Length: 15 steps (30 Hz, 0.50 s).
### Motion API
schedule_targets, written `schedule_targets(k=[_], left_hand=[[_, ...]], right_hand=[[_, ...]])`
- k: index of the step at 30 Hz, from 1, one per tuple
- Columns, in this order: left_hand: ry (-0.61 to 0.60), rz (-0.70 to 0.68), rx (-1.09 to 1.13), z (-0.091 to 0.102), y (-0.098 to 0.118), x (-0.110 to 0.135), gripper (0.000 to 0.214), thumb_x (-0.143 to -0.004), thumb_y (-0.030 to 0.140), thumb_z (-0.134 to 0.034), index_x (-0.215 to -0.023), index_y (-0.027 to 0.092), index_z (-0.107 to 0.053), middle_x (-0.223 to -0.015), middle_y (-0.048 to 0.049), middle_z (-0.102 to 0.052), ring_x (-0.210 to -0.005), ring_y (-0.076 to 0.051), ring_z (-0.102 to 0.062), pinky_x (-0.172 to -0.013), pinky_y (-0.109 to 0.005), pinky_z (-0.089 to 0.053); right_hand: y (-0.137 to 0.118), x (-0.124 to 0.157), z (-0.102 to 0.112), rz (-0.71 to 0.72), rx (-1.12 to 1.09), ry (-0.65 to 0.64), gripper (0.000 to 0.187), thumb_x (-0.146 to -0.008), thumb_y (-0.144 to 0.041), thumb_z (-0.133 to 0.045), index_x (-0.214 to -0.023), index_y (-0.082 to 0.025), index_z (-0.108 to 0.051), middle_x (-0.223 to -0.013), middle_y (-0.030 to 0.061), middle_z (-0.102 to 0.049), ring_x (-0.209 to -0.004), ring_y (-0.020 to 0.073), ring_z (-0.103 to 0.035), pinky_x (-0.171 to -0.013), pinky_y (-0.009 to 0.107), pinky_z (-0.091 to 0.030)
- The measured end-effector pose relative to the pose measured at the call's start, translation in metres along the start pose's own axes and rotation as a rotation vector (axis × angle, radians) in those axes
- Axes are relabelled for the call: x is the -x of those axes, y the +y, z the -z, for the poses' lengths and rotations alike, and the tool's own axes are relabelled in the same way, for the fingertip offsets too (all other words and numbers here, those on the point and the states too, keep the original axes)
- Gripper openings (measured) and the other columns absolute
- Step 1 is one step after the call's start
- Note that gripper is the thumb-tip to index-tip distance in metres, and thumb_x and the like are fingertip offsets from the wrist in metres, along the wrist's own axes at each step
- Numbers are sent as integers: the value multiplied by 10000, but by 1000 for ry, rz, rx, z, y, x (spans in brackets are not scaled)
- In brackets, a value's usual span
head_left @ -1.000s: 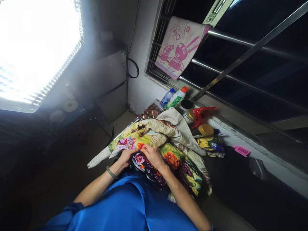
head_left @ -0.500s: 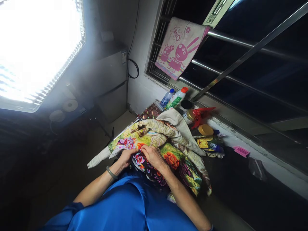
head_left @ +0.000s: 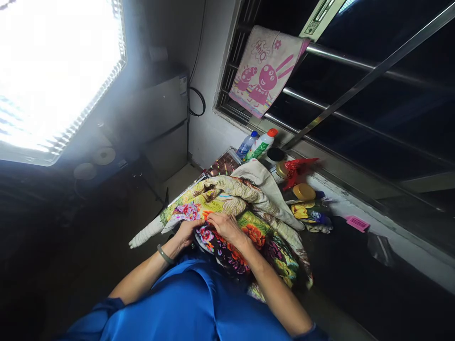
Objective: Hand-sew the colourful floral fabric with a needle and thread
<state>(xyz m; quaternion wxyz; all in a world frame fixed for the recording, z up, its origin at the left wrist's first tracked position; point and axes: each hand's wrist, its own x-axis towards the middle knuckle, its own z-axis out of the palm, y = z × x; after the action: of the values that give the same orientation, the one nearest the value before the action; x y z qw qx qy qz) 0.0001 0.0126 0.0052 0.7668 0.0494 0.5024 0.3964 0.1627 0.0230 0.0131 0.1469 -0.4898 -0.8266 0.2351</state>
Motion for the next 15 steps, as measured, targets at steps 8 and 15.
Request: schedule_targets(k=[8,15], left_hand=[[43,16,2,-1,-3,-3,268,-521,33,-830,-675,211,-703,-650,-26,-743,-1026,-339,-715,-1039,-486,-475],[2,5,-7,0,-4,-5,237,-519,65,-819,-686,196,-714,-697,-62,-770,-1064,-360,-704,-1029,-464,-481]], right_hand=[[10,-6,0,-13,-315,-12,223,-909,-127,-559,-797,-226,-724,-703,-15,-713,-648,151,-648,-682,255,-501],[9,-9,1,-88,-434,-47,217,-901,-153,-555,-746,-208,-695,-586,-47,-627,-528,126,-556,-615,240,-474]])
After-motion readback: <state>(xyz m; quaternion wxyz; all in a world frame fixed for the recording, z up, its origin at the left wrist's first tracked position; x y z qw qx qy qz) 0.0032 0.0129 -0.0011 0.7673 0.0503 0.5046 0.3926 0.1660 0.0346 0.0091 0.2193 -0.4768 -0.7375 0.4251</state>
